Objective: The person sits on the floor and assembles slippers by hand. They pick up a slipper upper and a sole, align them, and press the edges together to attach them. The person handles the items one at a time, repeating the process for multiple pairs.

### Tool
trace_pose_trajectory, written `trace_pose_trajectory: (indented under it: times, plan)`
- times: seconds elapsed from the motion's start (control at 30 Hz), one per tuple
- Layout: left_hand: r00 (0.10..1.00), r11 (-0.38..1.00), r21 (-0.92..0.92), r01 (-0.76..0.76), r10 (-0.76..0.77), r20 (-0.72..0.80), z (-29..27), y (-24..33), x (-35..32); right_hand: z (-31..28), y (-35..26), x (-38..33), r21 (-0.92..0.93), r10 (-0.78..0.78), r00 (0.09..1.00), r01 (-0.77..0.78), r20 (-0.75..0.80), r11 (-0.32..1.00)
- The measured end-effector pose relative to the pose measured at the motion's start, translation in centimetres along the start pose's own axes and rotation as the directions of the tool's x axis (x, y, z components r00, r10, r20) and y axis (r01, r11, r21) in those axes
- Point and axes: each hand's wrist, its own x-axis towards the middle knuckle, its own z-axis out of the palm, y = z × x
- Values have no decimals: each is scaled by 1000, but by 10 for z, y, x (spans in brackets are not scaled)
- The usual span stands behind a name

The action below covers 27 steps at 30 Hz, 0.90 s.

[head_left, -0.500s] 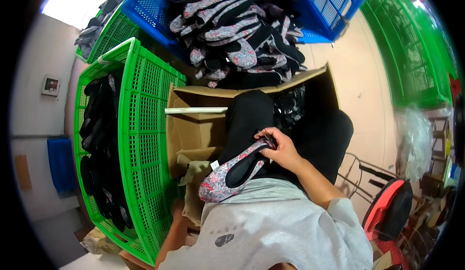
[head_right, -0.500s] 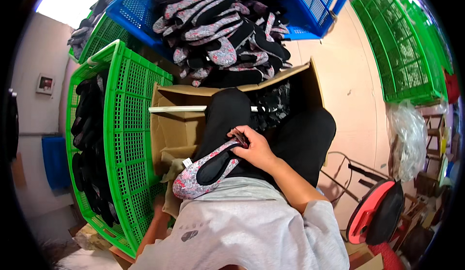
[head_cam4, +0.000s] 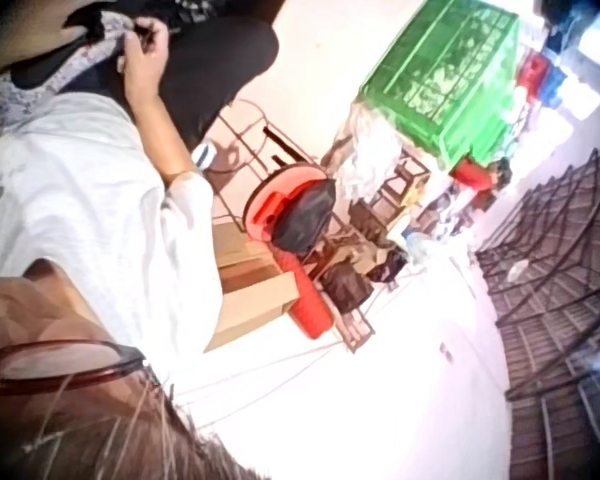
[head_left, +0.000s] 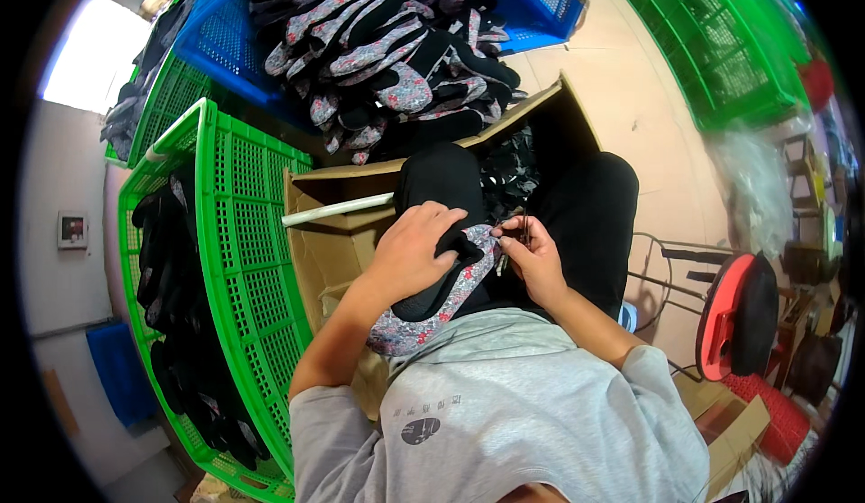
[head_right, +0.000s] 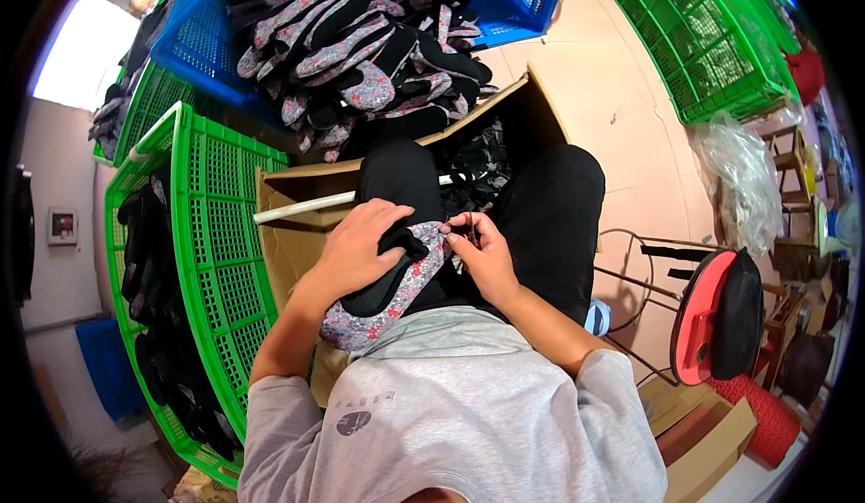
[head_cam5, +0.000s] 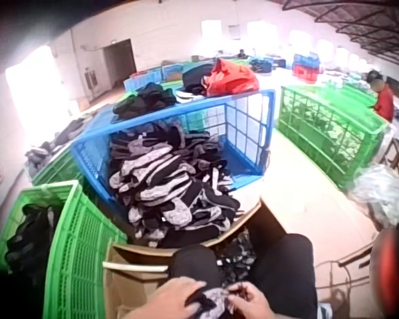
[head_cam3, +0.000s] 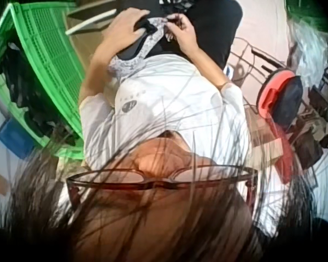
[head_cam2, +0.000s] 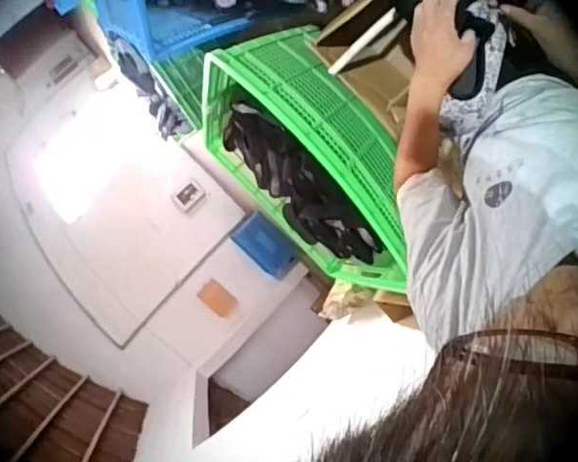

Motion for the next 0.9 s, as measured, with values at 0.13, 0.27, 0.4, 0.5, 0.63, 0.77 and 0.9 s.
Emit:
trace_pose_trajectory:
  times: [0.13, 0.27, 0.4, 0.5, 0.63, 0.77, 0.9]
  plan:
    - [993, 999, -18, -49, 50, 105, 12, -3, 21, -4, 20, 1, -37, -64, 995, 62, -70, 997]
    - [986, 985, -94, -143, 150, 76, 17, -6, 23, 4, 6, -3, 18, -11, 998, 13, -56, 1000]
    - [992, 978, -167, -123, 116, -52, 32, -12, 14, 3, 3, 2, 111, -9, 1000, 10, -7, 994]
    - [964, 977, -152, -149, 109, -244, 38, -4, 7, 1, 0, 5, 73, -16, 999, 12, 48, 997]
    - [909, 984, -98, -150, 98, -404, 43, 5, 3, -3, 1, 7, 51, 22, 996, -27, 84, 998]
    - [867, 987, -33, -157, 122, -483, 46, 10, 4, -9, 2, 10, 40, 11, 991, -16, 136, 999]
    - [849, 995, -4, -99, 83, -521, 51, 16, 7, -19, -9, 9, 100, 45, 968, -71, 245, 992]
